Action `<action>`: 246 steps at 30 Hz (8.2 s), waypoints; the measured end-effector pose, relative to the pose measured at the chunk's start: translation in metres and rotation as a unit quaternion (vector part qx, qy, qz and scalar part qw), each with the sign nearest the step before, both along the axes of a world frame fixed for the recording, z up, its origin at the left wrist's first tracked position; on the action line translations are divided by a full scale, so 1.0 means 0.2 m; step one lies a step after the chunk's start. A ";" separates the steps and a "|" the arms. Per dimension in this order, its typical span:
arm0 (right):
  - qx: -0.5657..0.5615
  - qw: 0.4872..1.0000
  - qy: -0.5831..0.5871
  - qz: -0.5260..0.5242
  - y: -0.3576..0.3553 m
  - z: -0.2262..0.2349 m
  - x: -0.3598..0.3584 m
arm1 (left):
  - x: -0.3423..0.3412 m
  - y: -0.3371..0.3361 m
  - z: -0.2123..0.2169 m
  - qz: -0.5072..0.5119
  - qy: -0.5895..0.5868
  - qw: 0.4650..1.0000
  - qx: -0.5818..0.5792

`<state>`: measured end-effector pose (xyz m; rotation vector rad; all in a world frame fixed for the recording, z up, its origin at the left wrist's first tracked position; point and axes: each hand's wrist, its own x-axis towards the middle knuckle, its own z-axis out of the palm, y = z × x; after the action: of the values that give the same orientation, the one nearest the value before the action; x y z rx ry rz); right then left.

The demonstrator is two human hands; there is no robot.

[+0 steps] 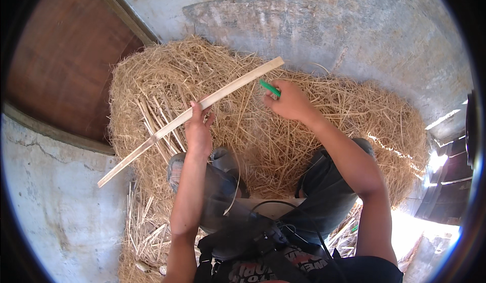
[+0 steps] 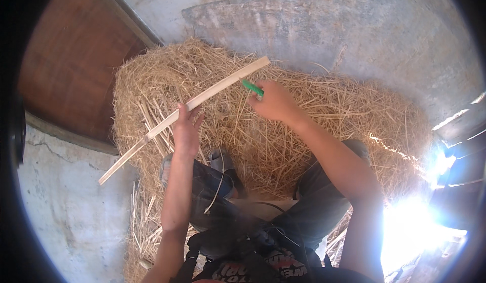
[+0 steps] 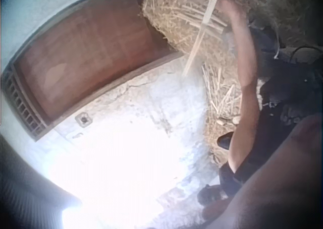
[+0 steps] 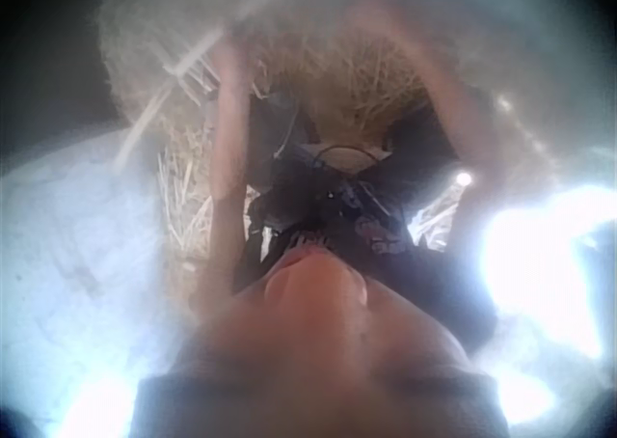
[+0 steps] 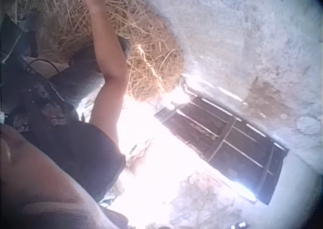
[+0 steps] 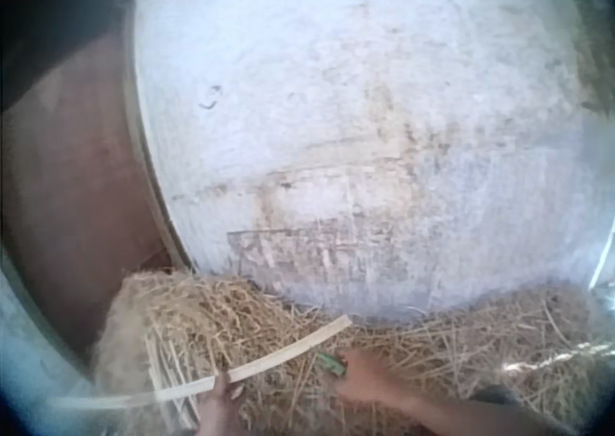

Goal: The person scrapes a bamboo stick using a green-handled tool while sitting on a pile of straw. They hold the bamboo stick with one hand and repeatedly run the tool along the length of the wood to remove thin shavings.

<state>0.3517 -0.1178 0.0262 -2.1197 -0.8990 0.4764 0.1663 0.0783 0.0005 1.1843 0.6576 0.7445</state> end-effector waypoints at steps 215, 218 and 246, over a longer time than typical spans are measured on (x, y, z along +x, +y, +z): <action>-0.034 0.992 -0.103 0.057 0.03 -0.09 0.16 | -0.39 -0.10 -0.21 -0.365 0.168 0.912 0.088; 0.030 0.993 -0.113 0.014 0.05 -0.04 0.12 | -0.39 -0.08 -0.21 -0.339 0.107 0.934 -0.019; -0.179 0.967 -0.109 -0.143 0.09 -0.01 0.39 | -0.45 -0.21 -0.08 -0.367 0.174 0.911 0.069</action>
<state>0.4289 -0.0999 0.0239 -2.6229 -0.6419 0.2732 0.0769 0.0370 -0.0152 1.5757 0.3932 -0.0640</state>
